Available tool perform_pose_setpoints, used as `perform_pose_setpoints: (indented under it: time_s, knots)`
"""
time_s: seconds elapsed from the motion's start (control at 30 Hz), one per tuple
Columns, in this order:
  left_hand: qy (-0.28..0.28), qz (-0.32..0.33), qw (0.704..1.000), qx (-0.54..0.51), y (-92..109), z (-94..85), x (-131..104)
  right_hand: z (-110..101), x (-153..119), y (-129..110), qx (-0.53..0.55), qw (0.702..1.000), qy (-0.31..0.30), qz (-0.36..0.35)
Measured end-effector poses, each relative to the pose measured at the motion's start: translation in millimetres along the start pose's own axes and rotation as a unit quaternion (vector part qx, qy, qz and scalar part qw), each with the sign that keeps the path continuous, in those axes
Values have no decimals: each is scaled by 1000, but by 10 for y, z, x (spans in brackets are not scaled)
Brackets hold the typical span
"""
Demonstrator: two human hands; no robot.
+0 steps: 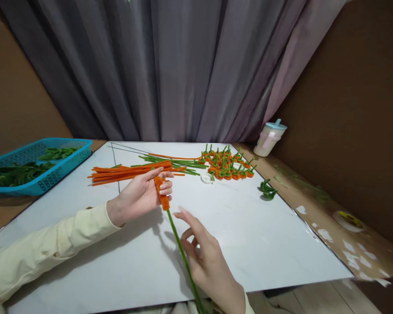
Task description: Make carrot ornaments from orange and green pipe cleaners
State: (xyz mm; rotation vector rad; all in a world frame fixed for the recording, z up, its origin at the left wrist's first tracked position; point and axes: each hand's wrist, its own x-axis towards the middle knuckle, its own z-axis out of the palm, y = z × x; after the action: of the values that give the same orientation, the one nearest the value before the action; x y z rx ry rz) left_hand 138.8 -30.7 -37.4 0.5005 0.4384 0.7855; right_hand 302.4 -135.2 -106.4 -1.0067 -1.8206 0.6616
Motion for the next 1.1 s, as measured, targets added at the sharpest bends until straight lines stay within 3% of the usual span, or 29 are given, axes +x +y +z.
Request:
perform_pose_setpoints:
  time_s: [0.1,0.2,0.4,0.67,0.8,0.9,1.0,1.1]
  knots:
    - [-26,2,999,-33,21,-1,-8,-15,-7,27,-56,993,-67,-78]
    - [-44,-28,996,-66,24,-27,-17,26,-11,-10,16,993,-94,-65]
    - [-63,-46,994,-73,-1,-31,-23,69,-29,-101,244,969,-34,19]
    - [82,-33,991,97,-58,-106,31,36,-31,-86,174,981,43,80]
    - [22,-66,989,132,-80,-182,47,12,11,-85,217,959,105,148]
    - [-7,-66,987,144,-85,-194,47,-88,69,-79,314,917,165,181]
    - [-23,-72,989,130,-83,-169,37,-220,107,-67,372,879,203,219]
    - [-18,-82,992,93,-79,-129,27,-289,114,-57,369,867,226,248]
